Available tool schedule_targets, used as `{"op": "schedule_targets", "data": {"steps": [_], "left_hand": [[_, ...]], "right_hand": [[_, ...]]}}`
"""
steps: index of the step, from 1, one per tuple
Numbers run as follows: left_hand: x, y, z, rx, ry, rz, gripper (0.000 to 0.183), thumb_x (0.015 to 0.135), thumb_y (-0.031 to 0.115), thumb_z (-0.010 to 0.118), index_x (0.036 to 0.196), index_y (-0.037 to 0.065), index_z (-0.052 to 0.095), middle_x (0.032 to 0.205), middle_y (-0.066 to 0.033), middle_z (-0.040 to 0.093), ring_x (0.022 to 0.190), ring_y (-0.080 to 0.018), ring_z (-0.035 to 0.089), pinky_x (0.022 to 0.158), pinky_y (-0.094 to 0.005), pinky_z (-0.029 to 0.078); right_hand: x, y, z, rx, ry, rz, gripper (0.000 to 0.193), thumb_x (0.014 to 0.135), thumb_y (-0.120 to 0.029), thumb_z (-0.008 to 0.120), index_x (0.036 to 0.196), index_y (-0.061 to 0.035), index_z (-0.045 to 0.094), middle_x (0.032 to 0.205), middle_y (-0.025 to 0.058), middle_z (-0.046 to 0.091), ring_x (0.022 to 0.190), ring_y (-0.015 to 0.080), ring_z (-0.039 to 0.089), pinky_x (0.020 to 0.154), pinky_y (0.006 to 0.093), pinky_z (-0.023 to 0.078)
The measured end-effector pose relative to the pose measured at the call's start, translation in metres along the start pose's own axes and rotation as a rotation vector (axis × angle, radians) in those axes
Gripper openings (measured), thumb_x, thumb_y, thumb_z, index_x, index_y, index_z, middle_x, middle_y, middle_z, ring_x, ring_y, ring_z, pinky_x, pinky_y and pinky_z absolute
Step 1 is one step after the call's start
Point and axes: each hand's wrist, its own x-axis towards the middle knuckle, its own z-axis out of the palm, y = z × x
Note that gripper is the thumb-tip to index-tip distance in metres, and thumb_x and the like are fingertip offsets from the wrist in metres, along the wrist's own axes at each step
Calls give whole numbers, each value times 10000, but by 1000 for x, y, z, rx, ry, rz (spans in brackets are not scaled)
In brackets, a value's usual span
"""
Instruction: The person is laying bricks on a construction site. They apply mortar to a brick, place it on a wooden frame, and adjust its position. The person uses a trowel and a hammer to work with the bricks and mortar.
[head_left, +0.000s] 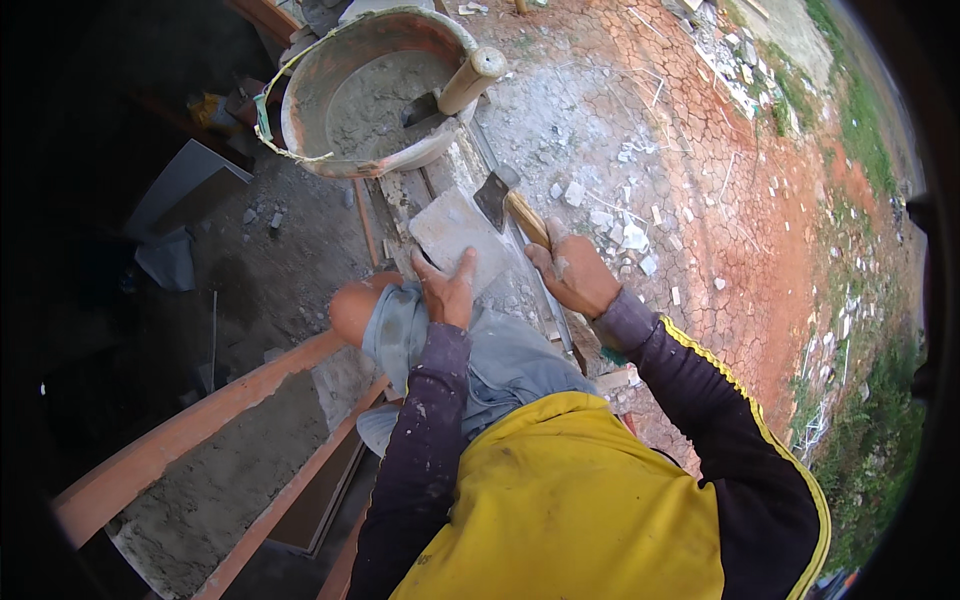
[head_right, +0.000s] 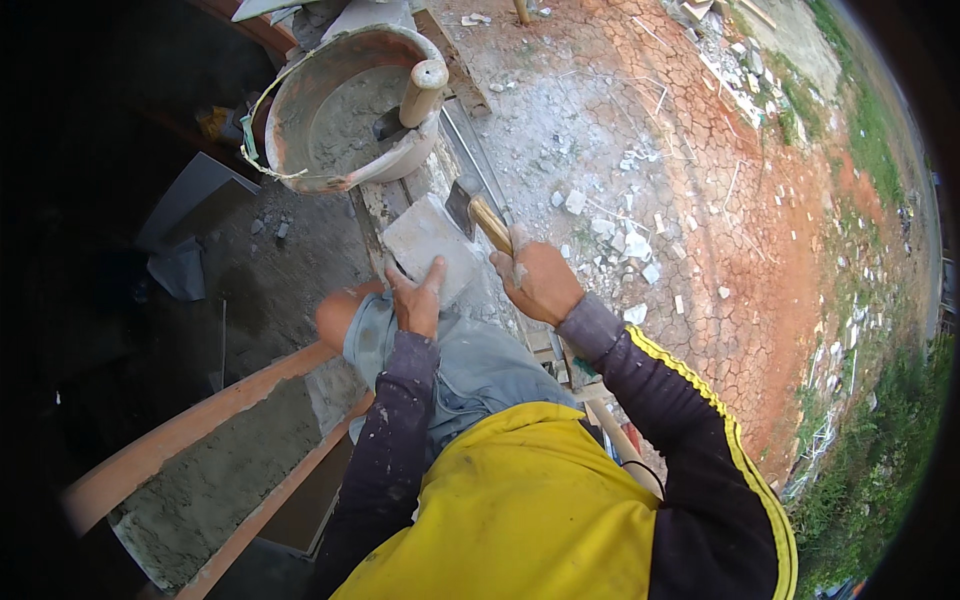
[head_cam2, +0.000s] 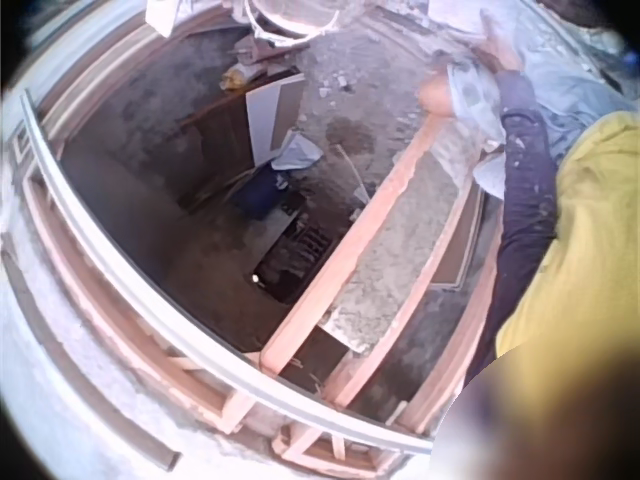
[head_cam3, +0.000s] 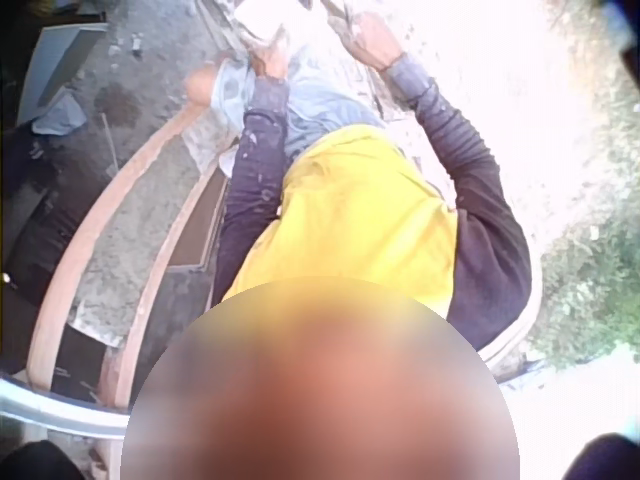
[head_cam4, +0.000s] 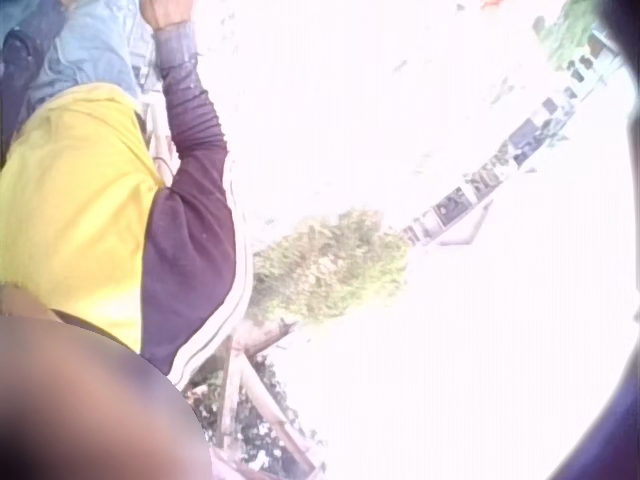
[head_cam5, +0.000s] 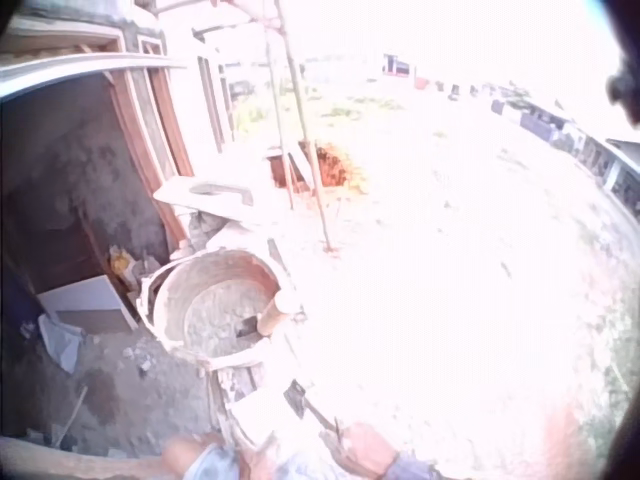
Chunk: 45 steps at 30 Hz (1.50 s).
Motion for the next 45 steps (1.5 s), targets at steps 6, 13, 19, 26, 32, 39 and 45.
{"op": "schedule_targets", "data": {"steps": [6, 13, 19, 26, 32, 39, 45], "left_hand": [[7, 2, -3, -57, -28, 0, 1006, 937, 216, 821, 1644, -87, 172, 1544, -310, 487, 1376, -405, 554, 1178, -447, 425], [-16, -20, 1, 51, 41, 0, 1044, 938, 222, 817, 1659, -83, 126, 1549, -331, 483, 1397, -418, 544, 1183, -442, 421], [-14, -21, -2, 75, 33, 6, 1050, 949, 244, 803, 1655, -95, 104, 1559, -342, 465, 1408, -438, 531, 1188, -447, 416], [-10, -19, -2, 124, 26, -1, 1051, 961, 280, 794, 1655, -97, 101, 1586, -361, 422, 1445, -461, 483, 1217, -452, 381], [-13, -17, -3, 94, 15, -8, 1026, 974, 262, 775, 1656, -94, 96, 1583, -365, 423, 1441, -464, 489, 1212, -457, 387], [-17, -11, -4, 190, 22, 54, 1045, 976, 275, 773, 1652, -110, 76, 1582, -380, 410, 1447, -464, 483, 1211, -469, 388], [-15, -21, -3, 67, 7, -25, 1048, 977, 292, 774, 1650, -116, 83, 1597, -373, 401, 1463, -458, 471, 1220, -460, 381]], "right_hand": [[-23, 16, 0, 35, -146, 13, 345, 1041, -257, 661, 1164, 49, 561, 793, 340, 613, 780, 536, 645, 666, 552, 487], [-30, 5, 1, 94, -84, 46, 359, 1048, -245, 646, 1231, 50, 556, 748, 312, 644, 721, 521, 669, 633, 561, 512], [-42, -35, -1, 389, 203, 81, 340, 1063, -193, 641, 1328, -4, 548, 850, 272, 686, 755, 513, 682, 628, 519, 518], [7, -25, -13, 74, -191, 197, 325, 1071, -270, 623, 1147, 42, 577, 789, 290, 665, 740, 498, 688, 650, 540, 514], [-16, -37, -7, 392, 186, 131, 341, 1070, -284, 644, 1157, 38, 574, 704, 241, 626, 626, 439, 659, 561, 505, 473], [13, -12, -14, 199, -32, 34, 390, 1051, -306, 660, 1131, 67, 582, 756, 325, 649, 689, 505, 678, 585, 533, 499], [-4, -15, 11, 76, 82, -20, 366, 1052, -263, 630, 1135, 92, 593, 765, 335, 649, 704, 526, 665, 635, 579, 524]]}}
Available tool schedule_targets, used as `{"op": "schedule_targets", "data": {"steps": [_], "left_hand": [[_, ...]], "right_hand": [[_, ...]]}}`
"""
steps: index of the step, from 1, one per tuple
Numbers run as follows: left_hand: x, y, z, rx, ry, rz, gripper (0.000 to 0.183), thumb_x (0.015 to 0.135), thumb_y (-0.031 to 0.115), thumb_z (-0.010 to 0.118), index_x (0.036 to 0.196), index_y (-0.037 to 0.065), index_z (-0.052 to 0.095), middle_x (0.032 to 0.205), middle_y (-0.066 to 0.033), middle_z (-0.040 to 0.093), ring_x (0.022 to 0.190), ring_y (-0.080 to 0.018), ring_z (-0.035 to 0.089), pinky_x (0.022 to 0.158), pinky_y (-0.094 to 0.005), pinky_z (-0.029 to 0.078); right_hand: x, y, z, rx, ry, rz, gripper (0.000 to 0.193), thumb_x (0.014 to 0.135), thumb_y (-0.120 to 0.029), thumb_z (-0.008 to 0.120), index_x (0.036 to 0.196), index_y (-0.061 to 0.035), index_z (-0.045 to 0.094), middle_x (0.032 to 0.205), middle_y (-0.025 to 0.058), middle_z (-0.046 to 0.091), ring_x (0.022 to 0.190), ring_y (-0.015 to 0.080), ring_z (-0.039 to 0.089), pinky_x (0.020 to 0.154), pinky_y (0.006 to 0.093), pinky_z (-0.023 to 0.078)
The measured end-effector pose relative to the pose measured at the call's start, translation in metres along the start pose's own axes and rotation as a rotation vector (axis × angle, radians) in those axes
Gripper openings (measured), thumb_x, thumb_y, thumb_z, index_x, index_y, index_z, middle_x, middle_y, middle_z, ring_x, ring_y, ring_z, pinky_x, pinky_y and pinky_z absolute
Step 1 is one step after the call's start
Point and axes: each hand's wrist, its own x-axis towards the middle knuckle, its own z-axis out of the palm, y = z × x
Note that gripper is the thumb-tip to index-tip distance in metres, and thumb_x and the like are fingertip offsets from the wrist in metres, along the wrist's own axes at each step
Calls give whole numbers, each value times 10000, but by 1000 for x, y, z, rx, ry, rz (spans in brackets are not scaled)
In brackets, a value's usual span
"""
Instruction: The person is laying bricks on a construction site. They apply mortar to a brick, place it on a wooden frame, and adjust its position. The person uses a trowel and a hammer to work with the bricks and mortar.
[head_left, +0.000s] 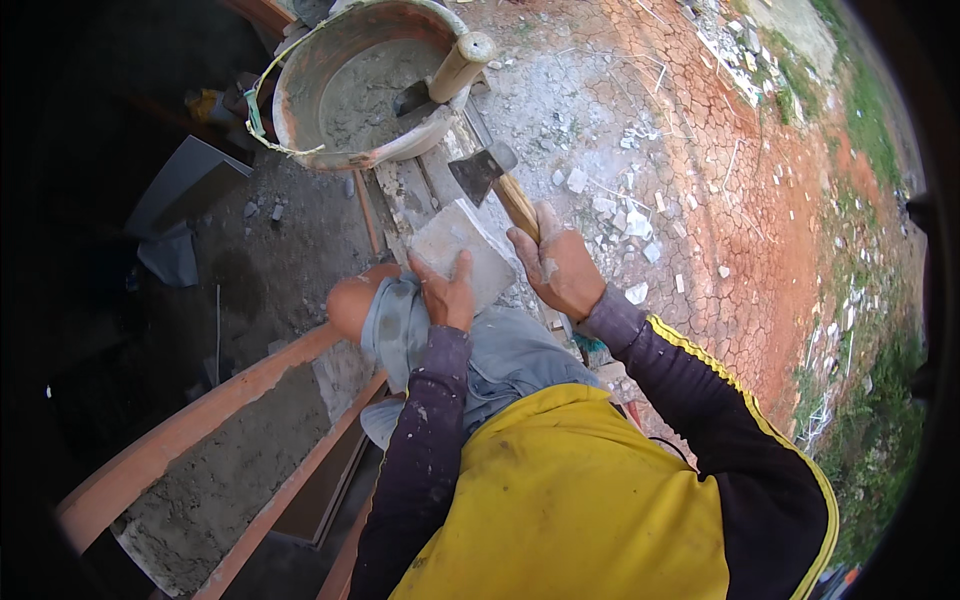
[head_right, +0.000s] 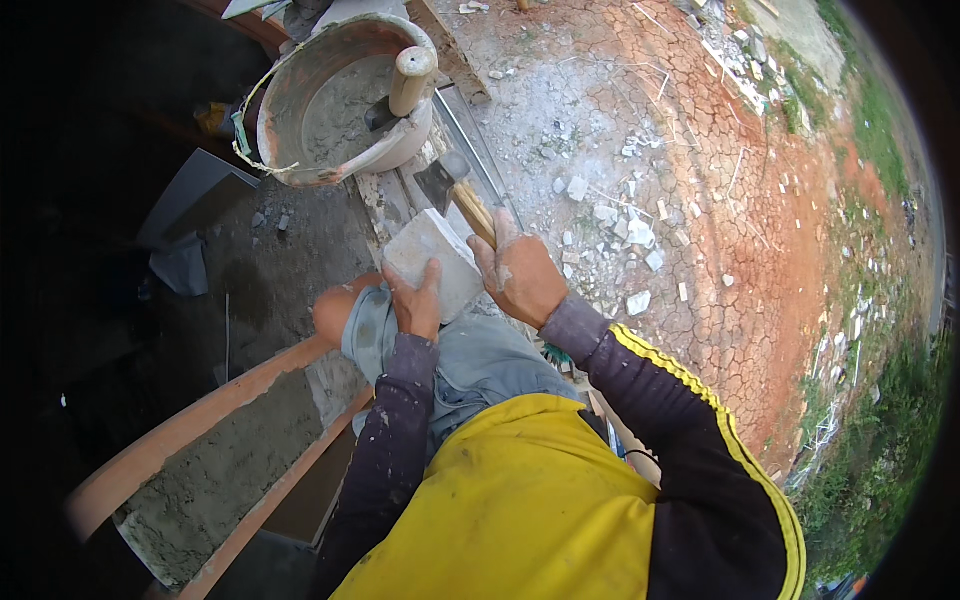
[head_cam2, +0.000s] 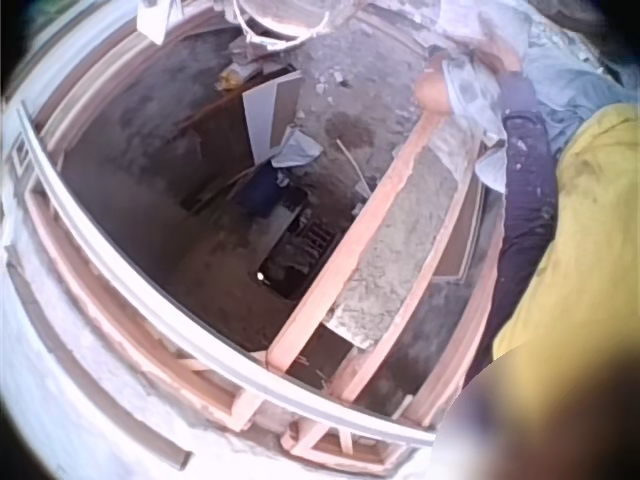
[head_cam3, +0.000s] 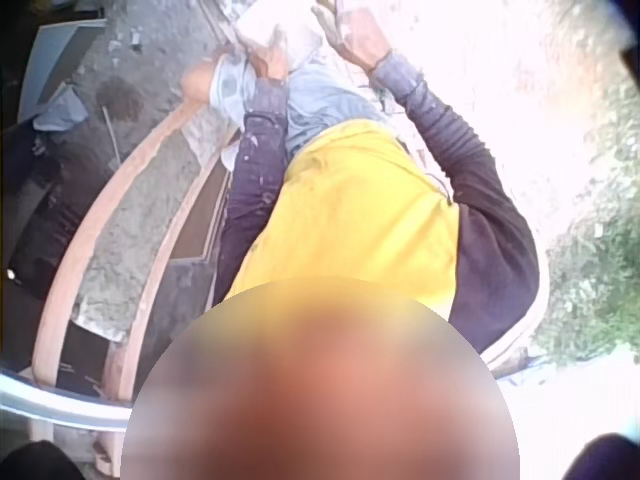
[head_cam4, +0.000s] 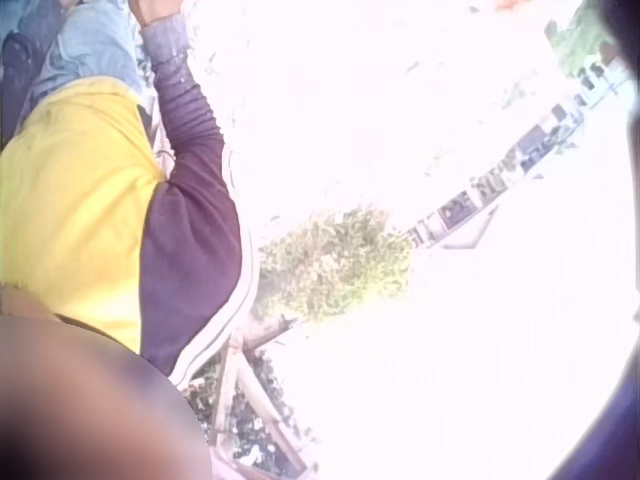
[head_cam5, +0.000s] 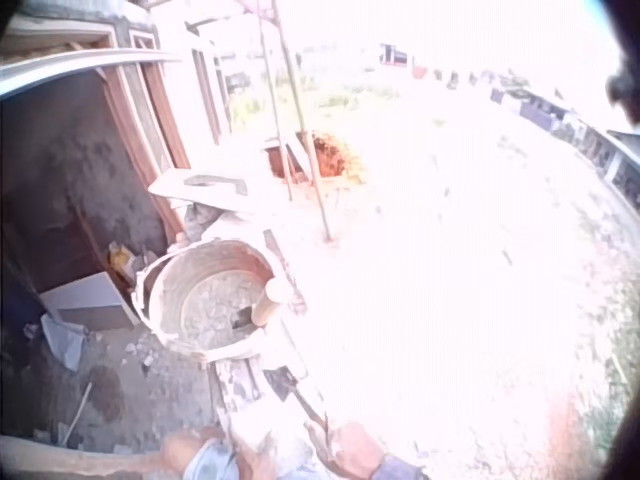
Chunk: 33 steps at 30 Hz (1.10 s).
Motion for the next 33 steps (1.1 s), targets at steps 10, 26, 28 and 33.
{"op": "schedule_targets", "data": {"steps": [10, 26, 28, 33], "left_hand": [[-5, 3, -2, 3, 11, -6, 1058, 971, 297, 783, 1645, -122, 83, 1577, -372, 424, 1444, -462, 490, 1209, -463, 392], [-1, -2, 0, 89, -2, 51, 1042, 1002, 312, 738, 1641, -128, 42, 1577, -393, 408, 1439, -477, 489, 1207, -461, 392], [0, -1, 0, 118, 12, 53, 1045, 999, 308, 740, 1641, -128, 41, 1584, -393, 401, 1439, -478, 489, 1206, -459, 391], [-1, 0, 1, 67, 4, 27, 1032, 999, 298, 735, 1638, -128, 46, 1593, -396, 390, 1451, -485, 478, 1218, -464, 377]], "right_hand": [[7, 7, -5, 158, -14, 72, 364, 1038, -282, 647, 1149, 55, 566, 806, 324, 665, 804, 556, 674, 698, 585, 528], [-53, -15, -18, 59, -44, 158, 349, 1054, -237, 663, 1265, 28, 579, 784, 295, 660, 686, 474, 700, 591, 508, 523], [-44, -9, -22, 66, -144, 334, 346, 1054, -252, 661, 1238, 30, 582, 773, 316, 647, 674, 499, 685, 582, 525, 518], [-68, -18, -34, 359, 161, 119, 310, 1033, -173, 696, 1200, 58, 576, 789, 262, 646, 702, 439, 684, 623, 475, 518]]}}
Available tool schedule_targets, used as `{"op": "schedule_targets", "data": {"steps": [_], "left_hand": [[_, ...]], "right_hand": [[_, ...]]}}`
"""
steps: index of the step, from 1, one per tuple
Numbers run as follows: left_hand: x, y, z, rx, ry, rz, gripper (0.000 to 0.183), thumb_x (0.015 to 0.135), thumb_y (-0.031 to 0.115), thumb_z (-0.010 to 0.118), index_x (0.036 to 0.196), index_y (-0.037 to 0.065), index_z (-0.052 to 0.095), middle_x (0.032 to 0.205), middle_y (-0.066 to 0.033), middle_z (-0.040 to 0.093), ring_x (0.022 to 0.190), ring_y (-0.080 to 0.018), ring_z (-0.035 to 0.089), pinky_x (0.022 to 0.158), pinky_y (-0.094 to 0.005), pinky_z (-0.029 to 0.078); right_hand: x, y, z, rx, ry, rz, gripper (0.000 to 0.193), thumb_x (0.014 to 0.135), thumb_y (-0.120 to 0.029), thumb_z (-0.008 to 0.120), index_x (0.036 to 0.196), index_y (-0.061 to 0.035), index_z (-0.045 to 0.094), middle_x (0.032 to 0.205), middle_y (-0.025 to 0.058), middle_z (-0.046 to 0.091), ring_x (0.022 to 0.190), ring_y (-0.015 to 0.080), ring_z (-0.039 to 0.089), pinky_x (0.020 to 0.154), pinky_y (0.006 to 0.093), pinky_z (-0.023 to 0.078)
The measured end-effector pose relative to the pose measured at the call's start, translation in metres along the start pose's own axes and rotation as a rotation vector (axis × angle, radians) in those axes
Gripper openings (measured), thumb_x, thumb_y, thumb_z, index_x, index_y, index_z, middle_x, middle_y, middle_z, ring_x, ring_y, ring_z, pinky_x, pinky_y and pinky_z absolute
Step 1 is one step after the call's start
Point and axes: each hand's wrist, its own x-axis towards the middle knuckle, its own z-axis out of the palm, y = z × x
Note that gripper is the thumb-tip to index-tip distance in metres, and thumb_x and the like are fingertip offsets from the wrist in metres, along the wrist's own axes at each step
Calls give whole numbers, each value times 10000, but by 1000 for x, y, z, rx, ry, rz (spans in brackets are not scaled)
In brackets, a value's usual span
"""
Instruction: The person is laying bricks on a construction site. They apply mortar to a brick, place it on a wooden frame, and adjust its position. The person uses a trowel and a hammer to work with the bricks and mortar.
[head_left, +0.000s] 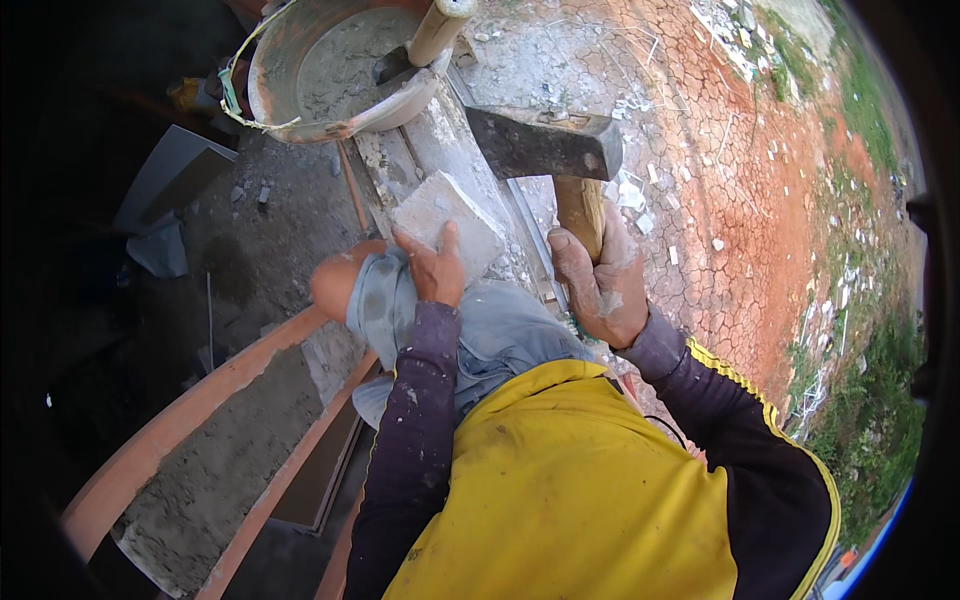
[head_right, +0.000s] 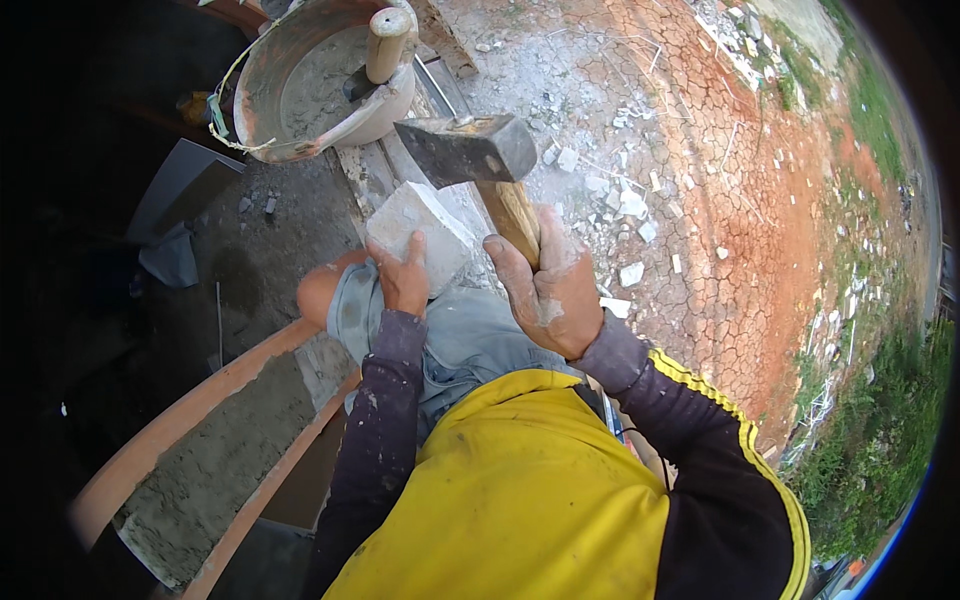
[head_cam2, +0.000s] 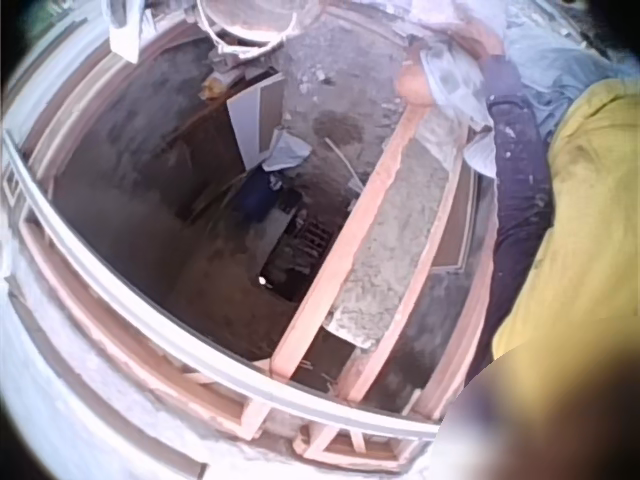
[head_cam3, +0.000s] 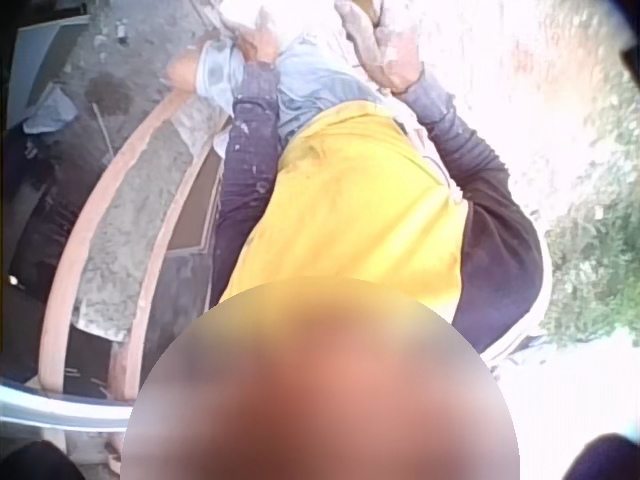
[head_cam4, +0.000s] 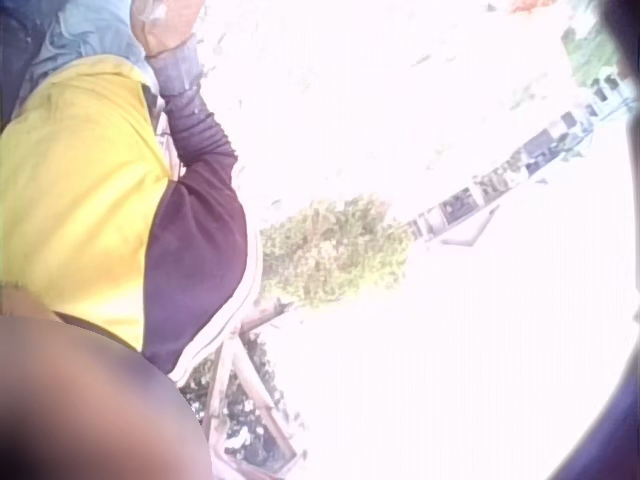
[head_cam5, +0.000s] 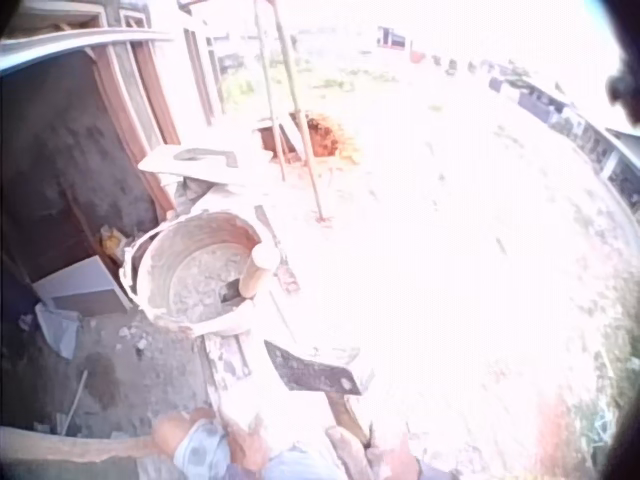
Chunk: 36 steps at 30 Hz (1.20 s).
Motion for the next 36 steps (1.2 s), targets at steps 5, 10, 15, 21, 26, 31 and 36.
{"op": "schedule_targets", "data": {"steps": [5, 10, 15, 21, 26, 31, 36], "left_hand": [[-3, 6, 0, 53, 21, -39, 921, 1016, 217, 727, 1649, -81, 128, 1604, -306, 424, 1463, -392, 477, 1225, -433, 371], [-2, 6, 2, 29, 28, -72, 915, 1015, 201, 723, 1651, -77, 126, 1610, -303, 411, 1462, -391, 474, 1230, -431, 366], [-2, 3, -1, 38, 29, -32, 950, 1019, 236, 721, 1652, -98, 96, 1627, -327, 380, 1488, -411, 444, 1238, -440, 356], [-7, 6, -4, 87, -11, -40, 1067, 1016, 390, 698, 1637, -148, 18, 1616, -416, 336, 1497, -497, 412, 1251, -476, 328], [-2, 7, 0, 62, 16, -44, 974, 1022, 253, 715, 1643, -132, 72, 1630, -334, 374, 1488, -422, 438, 1240, -442, 348], [-7, 10, -5, 44, -12, 40, 1045, 1024, 376, 692, 1635, -151, 27, 1611, -411, 342, 1486, -486, 428, 1248, -459, 340], [-4, 10, -2, 66, 9, -36, 940, 1025, 288, 706, 1638, -113, 117, 1619, -353, 374, 1478, -434, 446, 1239, -444, 352]], "right_hand": [[24, 7, 17, -371, -233, 45, 392, 1047, -297, 669, 1180, 66, 602, 723, 312, 641, 668, 503, 679, 600, 540, 522], [20, 17, 1, -155, -70, 67, 406, 1049, -315, 667, 1162, 69, 601, 723, 330, 638, 682, 496, 692, 592, 537, 522], [11, 28, 20, -400, -182, 80, 381, 1058, -292, 643, 1200, 58, 594, 760, 321, 667, 718, 500, 700, 630, 558, 532], [9, 28, 2, -258, -130, 122, 451, 1063, -342, 639, 1198, 85, 592, 751, 302, 662, 673, 487, 682, 597, 514, 517], [-4, 33, 7, -97, 0, -36, 442, 1062, -344, 645, 1180, 79, 595, 793, 286, 659, 673, 435, 681, 602, 463, 513], [19, 41, 4, -309, -230, 148, 403, 1062, -326, 641, 1134, 67, 589, 767, 290, 650, 689, 454, 691, 598, 492, 509], [16, 35, 17, -155, -12, -6, 392, 1060, -321, 641, 1177, 50, 591, 773, 309, 656, 717, 479, 698, 595, 512, 520]]}}
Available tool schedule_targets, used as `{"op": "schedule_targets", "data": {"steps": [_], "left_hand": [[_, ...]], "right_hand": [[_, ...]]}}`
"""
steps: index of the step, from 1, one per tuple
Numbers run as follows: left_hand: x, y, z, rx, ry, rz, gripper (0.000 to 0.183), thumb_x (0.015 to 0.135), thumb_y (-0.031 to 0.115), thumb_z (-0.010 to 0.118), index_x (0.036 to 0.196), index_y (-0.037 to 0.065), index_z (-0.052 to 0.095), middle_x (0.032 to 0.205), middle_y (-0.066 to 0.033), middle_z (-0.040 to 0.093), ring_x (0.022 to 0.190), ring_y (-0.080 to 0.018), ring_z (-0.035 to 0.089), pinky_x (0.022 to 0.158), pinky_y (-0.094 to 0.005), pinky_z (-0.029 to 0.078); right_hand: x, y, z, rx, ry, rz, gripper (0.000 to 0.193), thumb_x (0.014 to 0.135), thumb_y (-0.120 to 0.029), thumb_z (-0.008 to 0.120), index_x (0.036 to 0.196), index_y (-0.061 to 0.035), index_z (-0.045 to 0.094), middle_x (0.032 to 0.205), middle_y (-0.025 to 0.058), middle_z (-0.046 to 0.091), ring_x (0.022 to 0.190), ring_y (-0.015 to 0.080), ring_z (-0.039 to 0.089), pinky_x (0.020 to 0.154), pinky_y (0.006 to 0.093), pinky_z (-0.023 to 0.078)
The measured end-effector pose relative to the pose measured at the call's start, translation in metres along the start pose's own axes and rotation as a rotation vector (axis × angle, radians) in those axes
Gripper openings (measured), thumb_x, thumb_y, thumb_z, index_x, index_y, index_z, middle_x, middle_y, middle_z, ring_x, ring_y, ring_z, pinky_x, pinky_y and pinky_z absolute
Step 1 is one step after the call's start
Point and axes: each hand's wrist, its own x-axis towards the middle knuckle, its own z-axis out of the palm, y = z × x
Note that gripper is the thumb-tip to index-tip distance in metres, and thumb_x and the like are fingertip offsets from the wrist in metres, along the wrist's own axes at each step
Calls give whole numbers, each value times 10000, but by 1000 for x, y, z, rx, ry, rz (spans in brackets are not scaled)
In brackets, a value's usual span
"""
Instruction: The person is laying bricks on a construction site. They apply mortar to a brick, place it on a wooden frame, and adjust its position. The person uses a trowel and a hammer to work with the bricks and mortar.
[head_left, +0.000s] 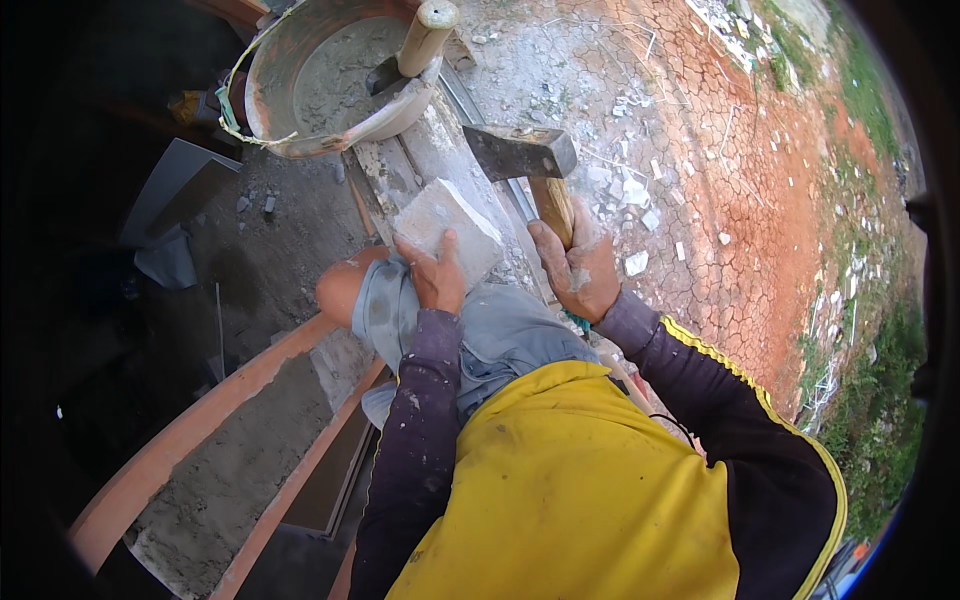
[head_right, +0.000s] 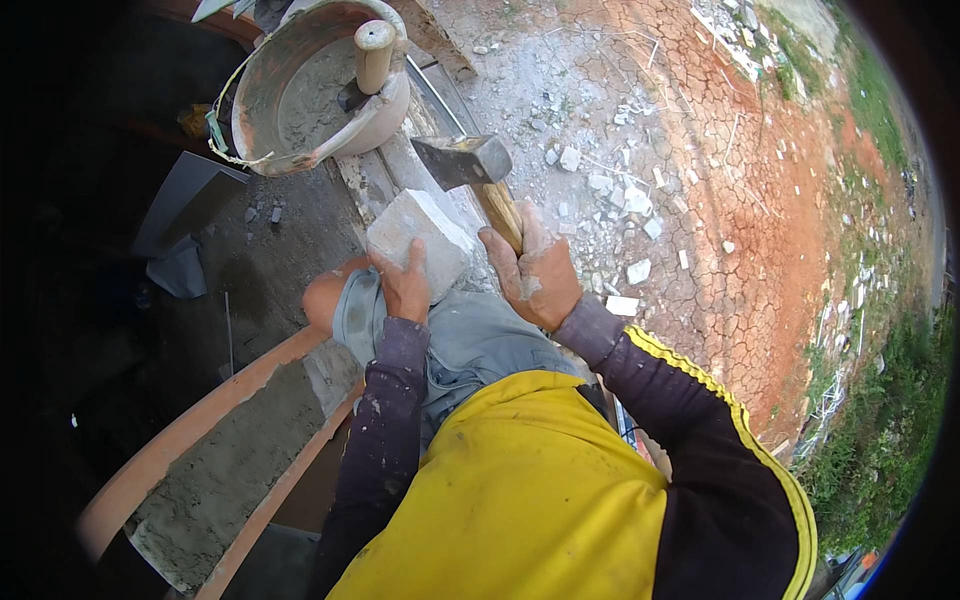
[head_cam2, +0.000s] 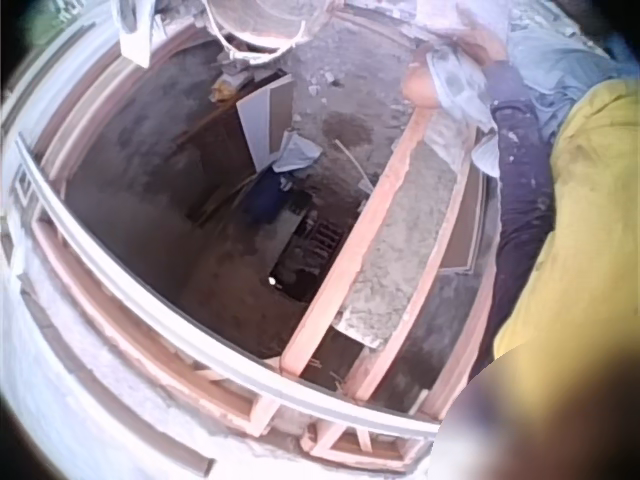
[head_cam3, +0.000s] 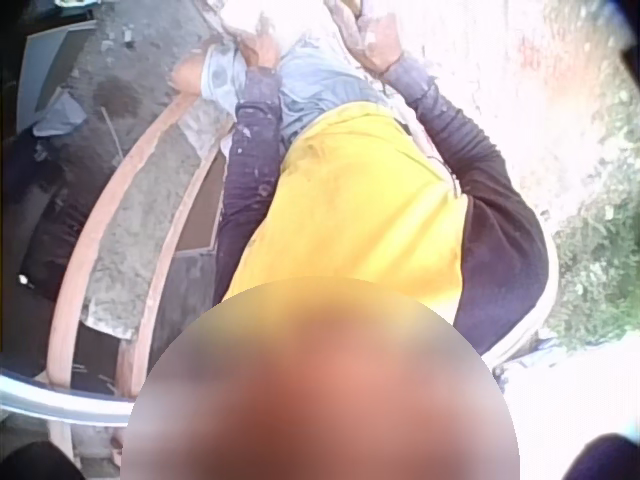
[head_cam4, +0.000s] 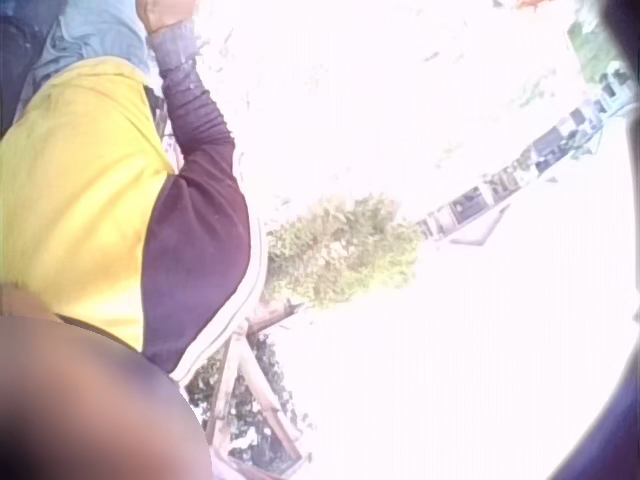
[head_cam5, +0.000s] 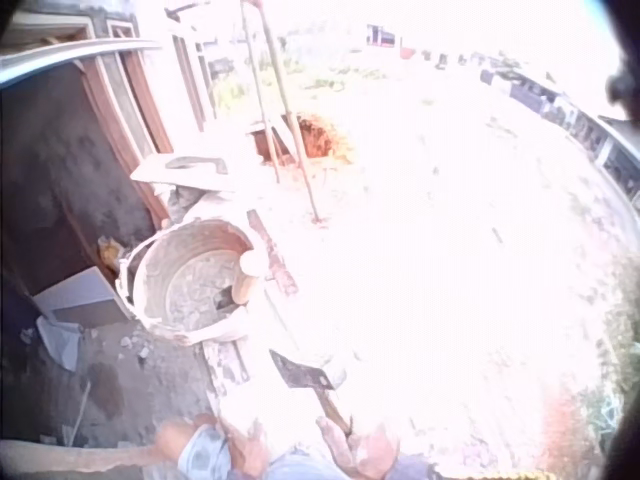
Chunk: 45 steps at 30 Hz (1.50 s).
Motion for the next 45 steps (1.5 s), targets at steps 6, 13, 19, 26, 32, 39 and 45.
{"op": "schedule_targets", "data": {"steps": [6, 13, 19, 26, 32, 39, 45], "left_hand": [[11, -1, -1, -4, -32, 44, 1053, 1028, 399, 694, 1640, -141, 28, 1635, -402, 309, 1500, -501, 402, 1261, -458, 325], [-14, 34, 21, 296, 71, 49, 1391, 784, 500, 913, 1687, -14, -11, 1719, -356, 103, 1620, -493, 93, 1326, -569, 159], [-4, 32, 1, 59, 200, -15, 1288, 720, 265, 909, 1679, -20, 98, 1683, -338, 211, 1585, -469, 221, 1306, -534, 237], [-17, 16, -105, -1524, -285, 77, 871, 830, 260, 736, 1611, 46, 414, 1437, -176, 630, 1326, -396, 611, 1164, -572, 470], [-69, 1, -173, -1610, -211, 221, 888, 859, 440, 698, 1635, 111, 417, 1597, -179, 526, 1448, -424, 528, 1189, -669, 418], [-180, -105, -208, -1554, 350, 102, 827, 856, 414, 686, 1576, 59, 486, 1527, -197, 590, 1367, -422, 594, 1157, -628, 465], [-246, -146, -185, -1848, 474, 182, 810, 858, 349, 673, 1574, 27, 472, 1536, -213, 583, 1390, -439, 574, 1212, -638, 400]], "right_hand": [[22, 50, 15, -235, -240, -3, 428, 1041, -326, 645, 1249, 45, 593, 795, 316, 673, 760, 540, 679, 679, 569, 538], [46, 55, -1, -237, -77, -102, 437, 1005, -309, 663, 1303, 7, 620, 802, 315, 668, 776, 523, 688, 686, 576, 533], [58, 71, 9, -402, -187, -56, 556, 850, -216, 675, 1380, -60, 620, 964, 268, 722, 877, 467, 713, 806, 519, 566], [47, 66, 51, -467, -267, -156, 636, 831, -182, 716, 1442, -76, 571, 1296, 271, 667, 1212, 472, 624, 1036, 541, 534], [59, 70, 107, -562, -387, -455, 581, 847, -113, 680, 1414, -32, 585, 1290, 245, 640, 1253, 441, 577, 1041, 522, 529], [75, -12, 65, -305, -357, -568, 340, 832, -86, 729, 1163, -12, 699, 1182, 188, 653, 1149, 423, 590, 976, 535, 487], [153, -148, 4, -354, 8, -1030, 208, 885, -35, 693, 1076, 25, 635, 1162, 219, 590, 1129, 432, 572, 1025, 500, 462]]}}
